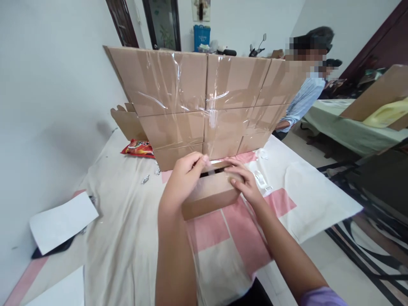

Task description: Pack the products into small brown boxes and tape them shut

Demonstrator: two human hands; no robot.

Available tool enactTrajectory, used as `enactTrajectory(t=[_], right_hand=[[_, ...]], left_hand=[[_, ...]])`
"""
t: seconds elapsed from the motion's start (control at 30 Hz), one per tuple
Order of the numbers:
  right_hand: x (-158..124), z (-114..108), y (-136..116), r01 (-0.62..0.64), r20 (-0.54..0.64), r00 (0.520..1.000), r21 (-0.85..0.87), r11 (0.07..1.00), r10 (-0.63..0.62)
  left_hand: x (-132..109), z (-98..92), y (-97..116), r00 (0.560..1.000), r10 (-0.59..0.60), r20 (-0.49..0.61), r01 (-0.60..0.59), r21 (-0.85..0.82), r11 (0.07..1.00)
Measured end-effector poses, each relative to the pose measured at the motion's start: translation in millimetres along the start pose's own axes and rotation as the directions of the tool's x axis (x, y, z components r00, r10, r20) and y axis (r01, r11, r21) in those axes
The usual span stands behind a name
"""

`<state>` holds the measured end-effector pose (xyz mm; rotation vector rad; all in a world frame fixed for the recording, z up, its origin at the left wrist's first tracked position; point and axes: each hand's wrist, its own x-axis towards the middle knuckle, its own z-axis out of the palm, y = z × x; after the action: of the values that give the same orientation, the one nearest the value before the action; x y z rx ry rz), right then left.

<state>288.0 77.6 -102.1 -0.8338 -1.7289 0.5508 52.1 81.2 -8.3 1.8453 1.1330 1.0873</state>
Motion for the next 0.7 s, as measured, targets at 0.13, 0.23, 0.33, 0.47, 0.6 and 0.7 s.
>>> enactTrajectory(t=[0.13,0.23,0.33,0.47,0.6,0.7], right_hand=[[5,4,17,0.014,0.050,0.999,0.091,0.996,-0.019],[-8,8,25,0.021,-0.015,1.000,0.106,0.994,-0.019],[-18,10,28,-0.022,-0.042,0.999,0.086,0.996,0.026],[-19,9,29,-0.074,-0.037,0.996,0.094,0.993,0.078],[-18,10,30,-0.067,-0.021,0.997,0.104,0.992,0.069],[-18,10,32,-0.038,-0.026,0.999,0.128,0.991,0.041]], left_hand=[[3,-17.3,-21,0.982,-0.165,0.091,0.157,0.094,0.983],[6,-19.0,-21,0.958,-0.197,0.209,0.177,0.112,0.978],[10,-13.0,-10,0.930,-0.179,0.322,0.157,0.091,0.983],[12,2.3,7,0.907,-0.155,0.392,0.125,0.100,0.987],[13,19.0,13,0.901,-0.139,0.411,0.085,0.149,0.985],[17,28.9,10,0.904,-0.140,0.403,0.085,0.152,0.985]])
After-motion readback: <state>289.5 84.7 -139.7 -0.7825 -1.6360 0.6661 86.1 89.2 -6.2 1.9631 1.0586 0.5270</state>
